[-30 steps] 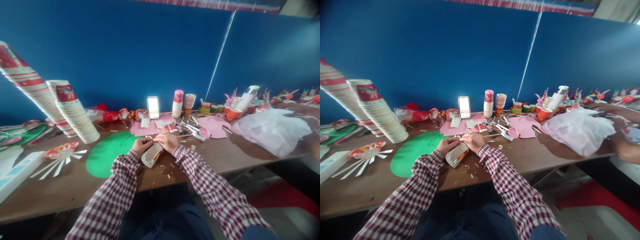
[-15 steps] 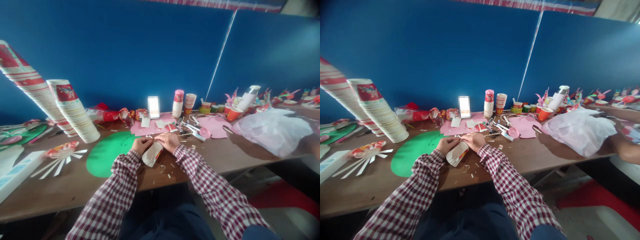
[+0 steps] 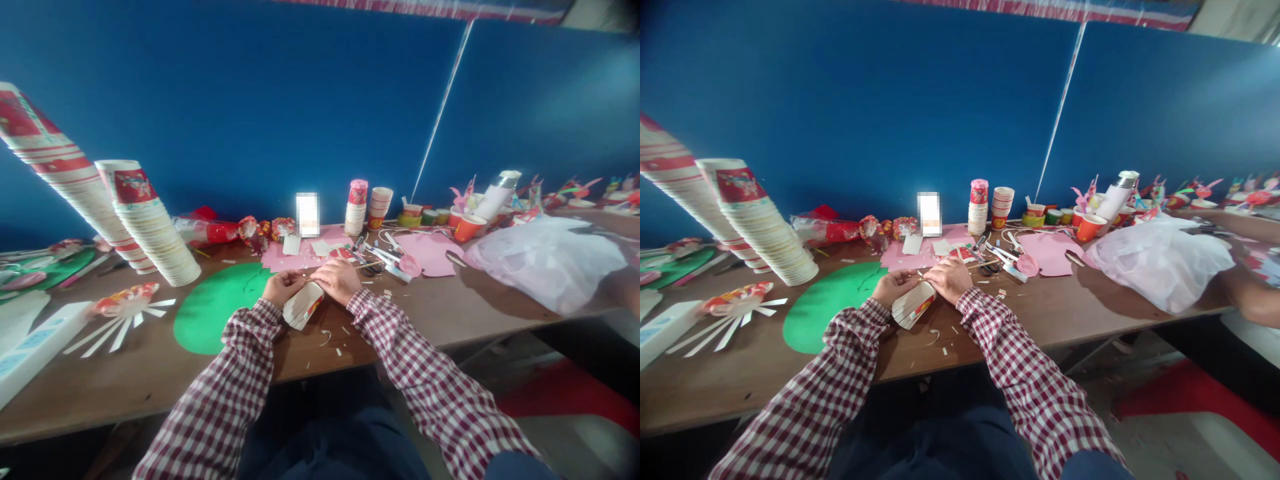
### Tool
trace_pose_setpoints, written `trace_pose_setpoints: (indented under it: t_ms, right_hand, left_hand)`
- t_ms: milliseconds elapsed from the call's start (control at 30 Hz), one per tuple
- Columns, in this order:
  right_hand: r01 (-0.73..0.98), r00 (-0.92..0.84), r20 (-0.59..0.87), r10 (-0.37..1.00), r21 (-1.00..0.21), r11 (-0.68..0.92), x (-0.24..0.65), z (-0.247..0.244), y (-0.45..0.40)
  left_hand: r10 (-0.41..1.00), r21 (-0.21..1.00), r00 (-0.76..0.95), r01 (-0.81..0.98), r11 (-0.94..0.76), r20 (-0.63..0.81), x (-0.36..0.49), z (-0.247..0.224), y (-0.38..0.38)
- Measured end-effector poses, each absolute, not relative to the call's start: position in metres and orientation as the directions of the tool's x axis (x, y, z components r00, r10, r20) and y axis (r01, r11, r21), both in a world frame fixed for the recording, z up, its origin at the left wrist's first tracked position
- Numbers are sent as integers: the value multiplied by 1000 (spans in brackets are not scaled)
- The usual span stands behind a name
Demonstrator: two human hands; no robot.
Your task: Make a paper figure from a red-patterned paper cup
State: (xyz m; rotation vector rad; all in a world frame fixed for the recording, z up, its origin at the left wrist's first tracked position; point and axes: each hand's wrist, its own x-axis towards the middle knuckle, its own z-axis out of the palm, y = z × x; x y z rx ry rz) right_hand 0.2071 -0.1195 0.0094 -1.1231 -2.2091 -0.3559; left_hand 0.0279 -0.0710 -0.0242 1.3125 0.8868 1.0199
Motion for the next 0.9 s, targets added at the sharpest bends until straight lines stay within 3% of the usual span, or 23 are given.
trace_pose_setpoints:
  t_ms: [300,567,900]
  right_hand:
    - [810,-408,653,638,-63,583,206,7,-120]
    - [810,-409,670,619,-47,585,206,7,-120]
    - [866,-349,626,697,-67,495,208,3,-118]
  left_hand:
    - [939,989,342,-148,13,39,27,-23,-72]
    - [954,995,294,-96,-28,55,28,-26,-71]
    - [952,998,298,-38,-52,61,29,-17,-78]
